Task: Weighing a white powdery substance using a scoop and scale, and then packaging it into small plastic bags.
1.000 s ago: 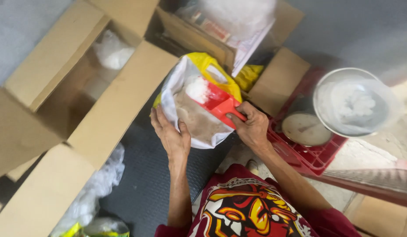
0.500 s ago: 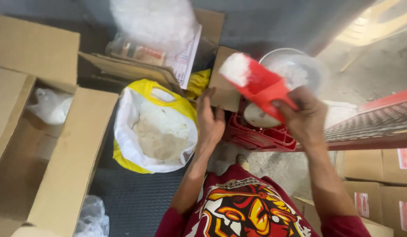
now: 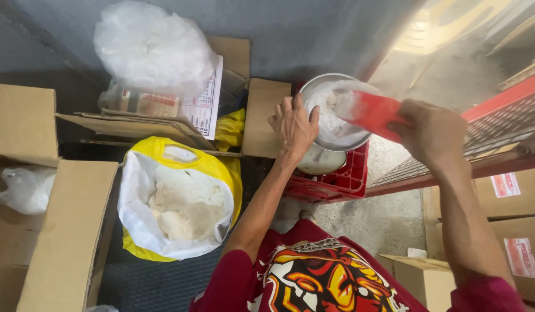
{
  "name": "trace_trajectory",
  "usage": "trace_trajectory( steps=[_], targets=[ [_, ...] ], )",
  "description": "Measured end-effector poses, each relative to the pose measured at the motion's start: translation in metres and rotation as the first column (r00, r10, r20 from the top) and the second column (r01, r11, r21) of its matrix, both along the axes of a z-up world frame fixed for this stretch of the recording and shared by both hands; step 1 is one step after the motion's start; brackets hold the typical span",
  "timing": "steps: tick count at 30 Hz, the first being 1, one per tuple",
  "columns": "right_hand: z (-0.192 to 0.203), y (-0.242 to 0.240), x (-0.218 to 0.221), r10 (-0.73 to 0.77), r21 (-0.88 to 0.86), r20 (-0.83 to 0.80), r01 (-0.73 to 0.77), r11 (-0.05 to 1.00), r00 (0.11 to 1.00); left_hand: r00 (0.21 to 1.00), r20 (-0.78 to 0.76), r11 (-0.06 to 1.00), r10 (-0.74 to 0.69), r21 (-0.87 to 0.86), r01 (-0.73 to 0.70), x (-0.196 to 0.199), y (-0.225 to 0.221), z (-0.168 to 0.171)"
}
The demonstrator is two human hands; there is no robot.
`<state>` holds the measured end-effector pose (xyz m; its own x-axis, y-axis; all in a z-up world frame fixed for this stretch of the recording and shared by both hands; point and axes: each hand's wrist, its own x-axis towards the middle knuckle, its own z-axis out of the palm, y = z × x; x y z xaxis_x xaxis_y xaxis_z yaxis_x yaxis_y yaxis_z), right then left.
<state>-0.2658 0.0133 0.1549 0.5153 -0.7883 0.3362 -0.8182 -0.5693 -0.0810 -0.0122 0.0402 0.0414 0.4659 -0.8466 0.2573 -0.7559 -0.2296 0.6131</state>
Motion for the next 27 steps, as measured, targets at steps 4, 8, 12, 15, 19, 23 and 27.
trace_trajectory(
  steps=[4, 8, 12, 15, 19, 23, 27],
  targets=[
    [-0.003, -0.015, 0.037, 0.089, -0.043, -0.167, -0.097, 0.994, 0.982, 0.997, 0.071, 1.000, 0.001, -0.011, 0.000, 0.000, -0.019, -0.017],
    [-0.010, -0.028, 0.051, 0.207, -0.288, -0.386, -0.331, 0.898, 0.899, 1.000, 0.004, 1.000, -0.022, 0.008, 0.022, 0.002, -0.038, -0.034],
    [0.013, -0.024, 0.054, 0.169, -0.319, -0.437, -0.327, 0.890, 0.884, 0.974, -0.224, 1.000, -0.024, -0.024, 0.019, 0.004, -0.049, -0.029],
    [0.017, -0.025, 0.048, 0.301, -0.248, -0.262, -0.365, 0.897, 0.917, 0.958, -0.287, 0.998, -0.005, -0.066, -0.014, 0.005, -0.055, -0.031],
    [0.022, -0.010, 0.057, 0.229, -0.280, -0.357, -0.338, 0.899, 0.906, 0.947, -0.321, 0.995, 0.020, -0.090, -0.052, 0.005, -0.053, -0.030],
    [0.020, -0.006, 0.054, 0.246, -0.264, -0.330, -0.340, 0.903, 0.911, 0.951, -0.310, 0.995, -0.002, -0.093, -0.028, 0.005, -0.048, -0.026],
    [0.001, -0.011, 0.057, 0.299, -0.200, -0.319, -0.373, 0.906, 0.899, 0.948, -0.318, 0.994, 0.018, -0.099, -0.053, 0.005, -0.050, -0.032]
  ],
)
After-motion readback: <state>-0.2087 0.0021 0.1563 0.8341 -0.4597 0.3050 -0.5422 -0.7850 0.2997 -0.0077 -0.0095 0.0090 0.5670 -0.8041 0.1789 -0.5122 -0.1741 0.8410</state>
